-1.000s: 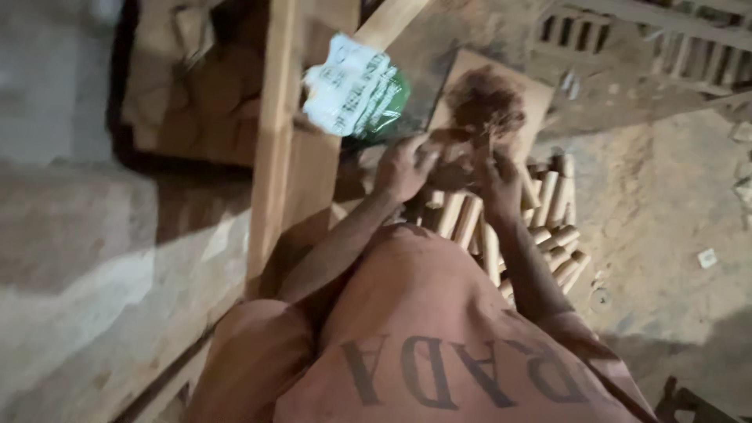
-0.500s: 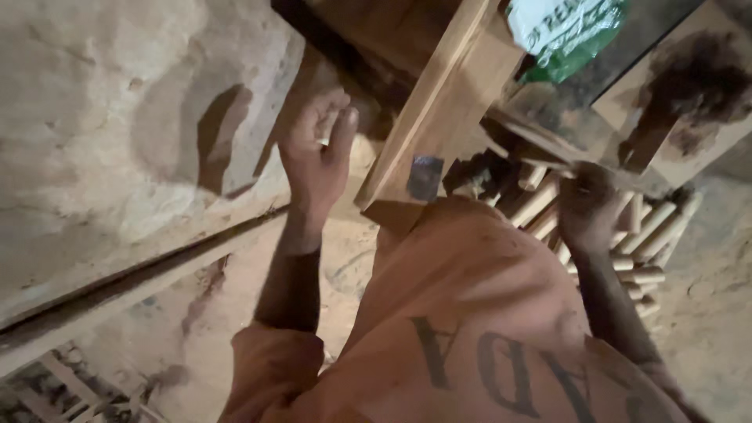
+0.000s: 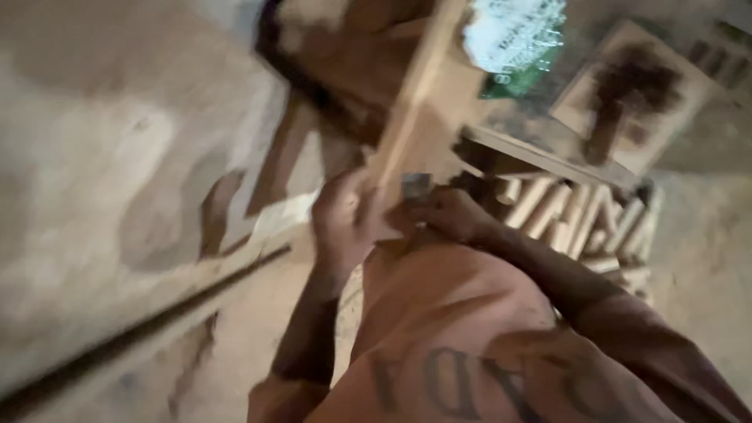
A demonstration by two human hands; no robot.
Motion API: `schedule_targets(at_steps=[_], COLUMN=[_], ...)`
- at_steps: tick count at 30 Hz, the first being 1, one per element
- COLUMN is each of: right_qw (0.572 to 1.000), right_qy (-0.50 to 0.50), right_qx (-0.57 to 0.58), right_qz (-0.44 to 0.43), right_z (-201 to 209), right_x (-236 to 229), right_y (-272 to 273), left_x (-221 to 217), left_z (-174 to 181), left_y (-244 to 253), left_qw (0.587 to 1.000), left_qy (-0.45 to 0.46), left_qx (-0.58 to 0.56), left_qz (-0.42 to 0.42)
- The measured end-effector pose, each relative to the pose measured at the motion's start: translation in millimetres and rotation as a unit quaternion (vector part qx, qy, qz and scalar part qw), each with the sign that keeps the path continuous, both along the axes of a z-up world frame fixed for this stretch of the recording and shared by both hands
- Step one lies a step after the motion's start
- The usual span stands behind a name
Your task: The person mixes a brown paste on a flat board using a small wooden stick. They repeatedly stir and scrape the mixture, occasionally picking up and setting down the stick. The paste is combined with wood shavings or sawdust from the surrounding area.
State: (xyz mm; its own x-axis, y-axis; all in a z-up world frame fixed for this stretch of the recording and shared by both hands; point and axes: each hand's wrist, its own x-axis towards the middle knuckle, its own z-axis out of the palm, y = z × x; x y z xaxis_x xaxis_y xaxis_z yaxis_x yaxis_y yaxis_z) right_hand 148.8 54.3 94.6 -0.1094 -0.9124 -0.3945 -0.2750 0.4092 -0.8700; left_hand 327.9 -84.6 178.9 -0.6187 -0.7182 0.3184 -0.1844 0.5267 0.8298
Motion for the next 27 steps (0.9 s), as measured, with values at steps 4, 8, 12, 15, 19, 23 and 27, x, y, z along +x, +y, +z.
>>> schedule_targets(at_steps=[4, 8, 12, 15, 19, 23, 27], right_qw=[0.970, 0.873, 0.801, 0.713, 0.631, 0.594, 0.586], right_qy=[-0.160, -0.207, -0.138, -0.149, -0.157, -0.137, -0.128], right_qx=[0.006, -0.046, -0.090, -0.119, -0.158, -0.156, -0.150], right_qz=[-0.185, -0.440, -0.576, -0.674, -0.743, -0.777, -0.786], right_z=[-2.6, -10.6, -34.8, -53.9, -64.4, -60.5, -53.7], right_x=[-19.3, -37.9, -56.4, -66.7, -78.3, -94.2, -112.1], right_y=[38.7, 99.8, 162.8, 205.8, 236.0, 247.6, 251.8], left_x=[-4.8, -39.9, -117.1, -195.3, -279.2, -320.8, -332.7], left_z=[21.4, 28.0, 1.2, -32.5, -75.6, -117.6, -143.3], left_y=[7.6, 26.8, 50.5, 71.8, 112.8, 144.3, 140.3], left_qw=[0.996, 0.988, 0.954, 0.914, 0.783, 0.735, 0.744], left_qy=[0.017, -0.002, -0.049, -0.058, -0.275, -0.307, -0.249], left_qx=[-0.084, -0.074, -0.021, -0.031, -0.119, -0.170, -0.148], left_qz=[-0.028, -0.138, -0.294, -0.400, -0.545, -0.580, -0.602])
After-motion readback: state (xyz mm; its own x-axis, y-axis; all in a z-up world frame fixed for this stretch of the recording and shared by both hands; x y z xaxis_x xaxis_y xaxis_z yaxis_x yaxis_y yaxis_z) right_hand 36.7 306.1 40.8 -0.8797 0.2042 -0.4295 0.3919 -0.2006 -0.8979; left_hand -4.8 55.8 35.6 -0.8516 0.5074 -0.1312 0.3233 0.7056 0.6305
